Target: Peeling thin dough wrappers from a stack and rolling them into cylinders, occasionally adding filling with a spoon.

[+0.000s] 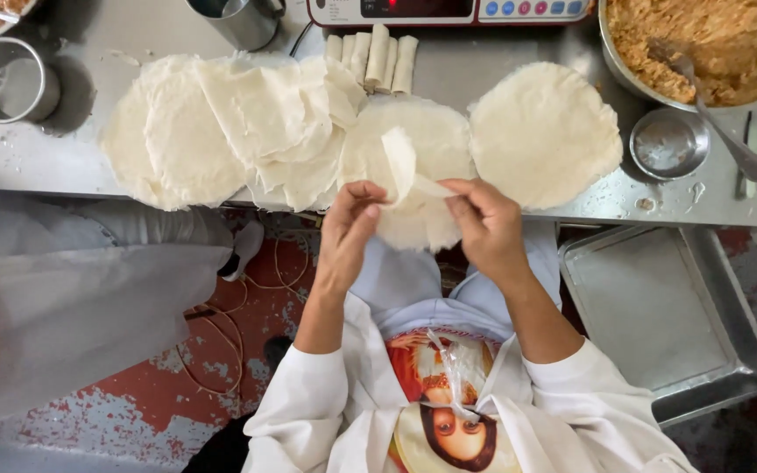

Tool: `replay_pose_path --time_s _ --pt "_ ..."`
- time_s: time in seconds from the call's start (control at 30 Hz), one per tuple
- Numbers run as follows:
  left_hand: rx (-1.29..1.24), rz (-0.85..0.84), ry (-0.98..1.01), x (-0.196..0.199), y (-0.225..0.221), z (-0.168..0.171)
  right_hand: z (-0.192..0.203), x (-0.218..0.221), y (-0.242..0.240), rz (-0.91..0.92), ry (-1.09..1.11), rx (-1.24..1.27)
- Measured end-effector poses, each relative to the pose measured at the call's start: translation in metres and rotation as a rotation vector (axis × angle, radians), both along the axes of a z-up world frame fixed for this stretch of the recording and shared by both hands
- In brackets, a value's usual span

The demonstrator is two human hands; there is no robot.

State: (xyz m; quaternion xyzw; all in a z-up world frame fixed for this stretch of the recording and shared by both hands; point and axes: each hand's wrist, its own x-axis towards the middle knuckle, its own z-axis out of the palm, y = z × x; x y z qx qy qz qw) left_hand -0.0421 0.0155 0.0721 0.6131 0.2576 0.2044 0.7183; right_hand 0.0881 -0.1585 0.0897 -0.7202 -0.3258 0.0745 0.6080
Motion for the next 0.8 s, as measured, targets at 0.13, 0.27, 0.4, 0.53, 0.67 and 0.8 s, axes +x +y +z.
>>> replay_pose_path --time_s 0.13,0.27,0.4,0.53,0.67,0.8 --pt "0.095 -0.054 0.056 0.005 -0.010 0.028 0.016 -0.022 0.012 0.117 0.039 0.020" --pt "0.255 0.131 0.148 -0.003 0.021 0.008 -0.004 0.003 -0.006 -0.015 -0.181 -0.062" --pt "0.233 -0.002 0.088 0.007 -0.020 0.019 -0.007 -0.005 0.004 0.068 -0.289 -0.105" --pt "0.343 0.205 0.015 0.007 -0.010 -0.018 -0.014 0.004 -0.005 -0.115 -0.181 -0.114" --pt "0.053 0.281 -0.061 0.005 0.001 -0.035 -0.031 0.012 -0.016 -0.142 0.145 -0.003" --pt "-0.412 0.256 -0.042 0.020 -0.031 -0.030 -0.009 -0.011 0.013 -0.159 0.580 0.134"
